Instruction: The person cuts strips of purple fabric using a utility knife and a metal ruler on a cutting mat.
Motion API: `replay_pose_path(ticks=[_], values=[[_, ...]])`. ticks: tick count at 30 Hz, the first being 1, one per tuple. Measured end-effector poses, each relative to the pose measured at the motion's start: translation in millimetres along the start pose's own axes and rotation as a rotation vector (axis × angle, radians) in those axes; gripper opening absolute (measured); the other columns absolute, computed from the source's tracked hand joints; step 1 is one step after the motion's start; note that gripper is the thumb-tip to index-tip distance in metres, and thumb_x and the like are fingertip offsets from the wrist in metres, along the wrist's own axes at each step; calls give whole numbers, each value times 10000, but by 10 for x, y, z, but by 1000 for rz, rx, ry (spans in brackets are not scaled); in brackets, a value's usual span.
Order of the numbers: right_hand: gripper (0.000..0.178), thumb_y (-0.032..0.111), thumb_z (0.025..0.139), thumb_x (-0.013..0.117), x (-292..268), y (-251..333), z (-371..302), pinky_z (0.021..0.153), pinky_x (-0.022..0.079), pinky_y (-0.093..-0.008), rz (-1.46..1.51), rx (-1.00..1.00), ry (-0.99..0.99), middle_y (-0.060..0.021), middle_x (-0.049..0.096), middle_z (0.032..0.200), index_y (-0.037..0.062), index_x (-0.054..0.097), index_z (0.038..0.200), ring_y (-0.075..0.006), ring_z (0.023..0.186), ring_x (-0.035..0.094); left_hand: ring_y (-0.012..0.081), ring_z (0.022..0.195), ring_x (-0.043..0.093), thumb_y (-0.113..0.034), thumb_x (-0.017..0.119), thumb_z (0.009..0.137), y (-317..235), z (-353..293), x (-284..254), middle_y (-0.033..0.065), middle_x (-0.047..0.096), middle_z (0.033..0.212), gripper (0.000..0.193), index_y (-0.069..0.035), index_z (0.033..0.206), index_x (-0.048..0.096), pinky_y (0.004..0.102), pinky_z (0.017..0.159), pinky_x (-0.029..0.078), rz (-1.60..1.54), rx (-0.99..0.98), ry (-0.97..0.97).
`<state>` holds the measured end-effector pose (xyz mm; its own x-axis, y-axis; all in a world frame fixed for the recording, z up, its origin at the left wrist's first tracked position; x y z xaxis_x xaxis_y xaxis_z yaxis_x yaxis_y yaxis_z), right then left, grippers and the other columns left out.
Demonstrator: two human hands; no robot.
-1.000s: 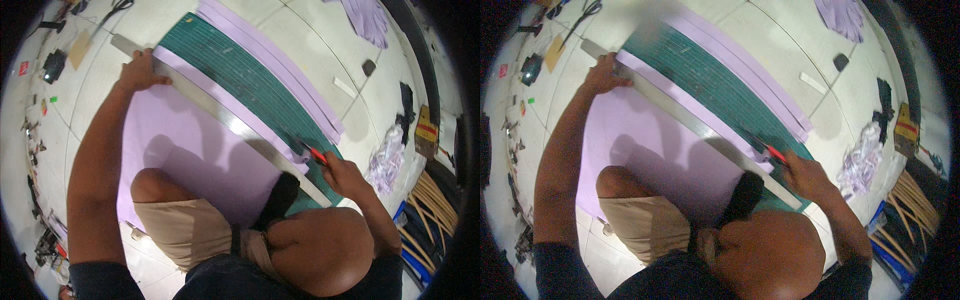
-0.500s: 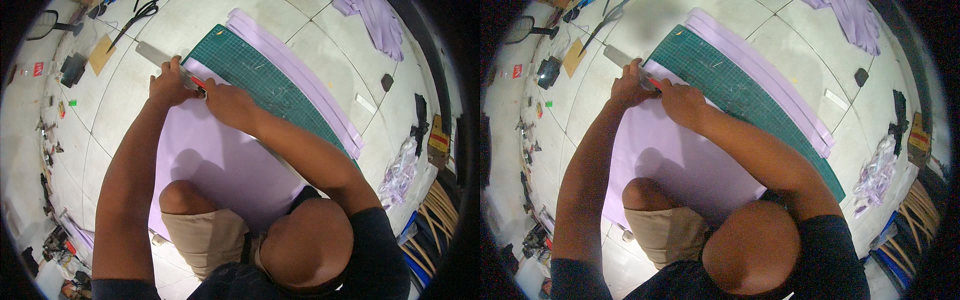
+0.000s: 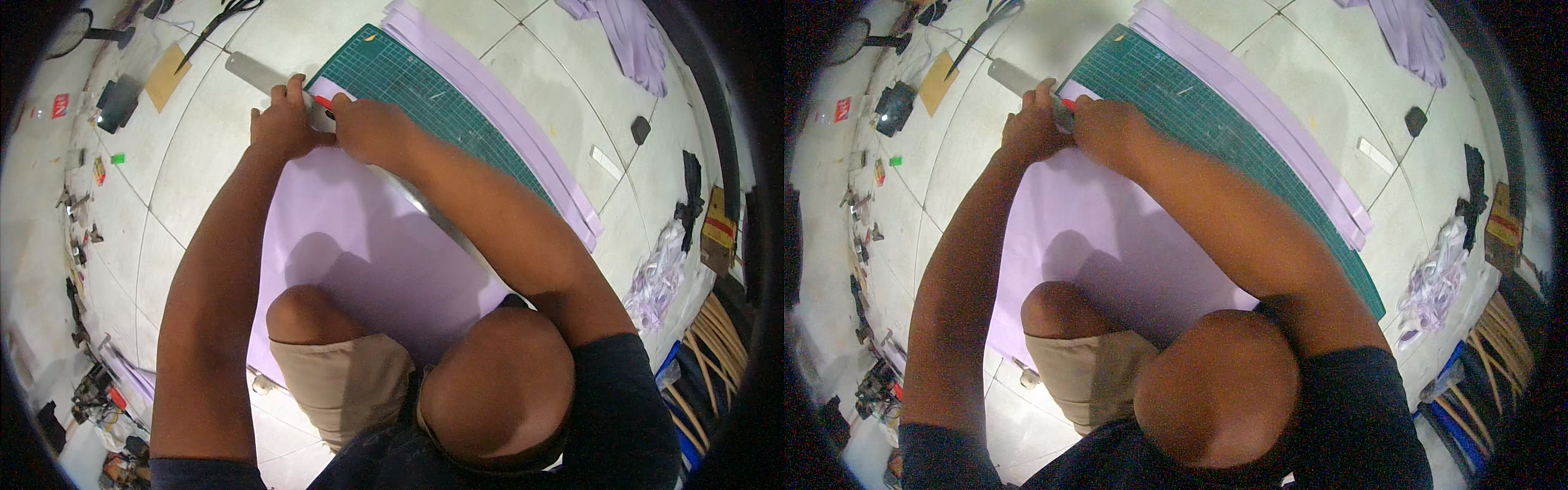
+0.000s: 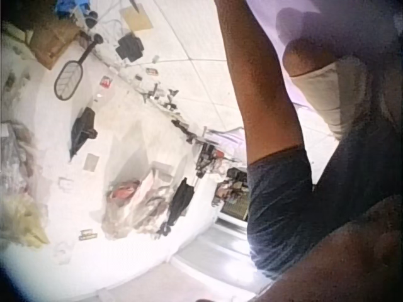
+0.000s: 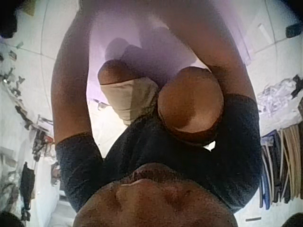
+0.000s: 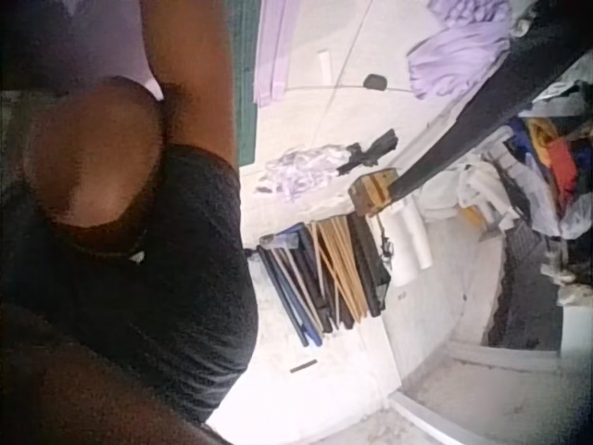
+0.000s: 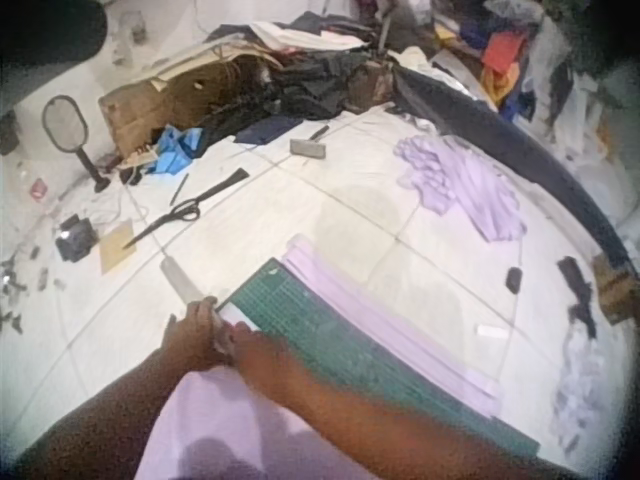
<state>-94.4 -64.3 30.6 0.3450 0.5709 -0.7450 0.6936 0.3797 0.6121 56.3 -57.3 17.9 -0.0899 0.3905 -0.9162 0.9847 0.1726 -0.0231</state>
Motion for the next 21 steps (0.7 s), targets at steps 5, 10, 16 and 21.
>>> replay_pose_path(ticks=[5, 10, 16, 21], values=[[294, 136, 963, 462, -129, -168, -503, 831, 515, -517, -12, 152, 218, -294, 672, 1003, -21, 505, 1208, -437, 956, 670, 342, 1208, 598, -580, 920, 541, -62, -32, -35, 210, 480, 1396, 1313, -98, 1531, 206, 595, 1087, 382, 17, -9, 40], [327, 140, 977, 430, -236, -402, -1252, 838, 508, -529, -91, 246, 333, -308, 664, 1008, -16, 467, 1262, -453, 965, 663, 377, 1223, 576, -570, 919, 538, -56, 44, 18, 232, 477, 1393, 1313, -83, 1529, 209, 568, 1043, 436, 27, 7, 2], [272, 114, 971, 445, -247, -820, -2413, 781, 518, -536, -96, 386, 430, -292, 672, 974, 4, 450, 1220, -464, 922, 671, 388, 1209, 588, -533, 924, 535, 57, 95, 66, 248, 458, 1426, 1294, -70, 1532, 241, 543, 1012, 478, -50, 30, -25], [260, 74, 951, 484, -174, -1273, -3575, 725, 533, -523, -159, 518, 474, -271, 678, 944, 25, 440, 1202, -448, 908, 680, 408, 1218, 577, -506, 932, 522, -22, 127, 86, 251, 455, 1421, 1282, -86, 1526, 255, 525, 1023, 479, -75, 23, -14]])
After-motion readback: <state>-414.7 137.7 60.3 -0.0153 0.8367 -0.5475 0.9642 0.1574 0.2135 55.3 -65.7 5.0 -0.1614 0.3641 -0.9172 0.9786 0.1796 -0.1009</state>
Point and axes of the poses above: each hand's wrist, its own z-axis towards the middle knuckle, its own x-axis out of the palm, y = z × x, the point moved 3 cm from there along z, towards the middle knuckle
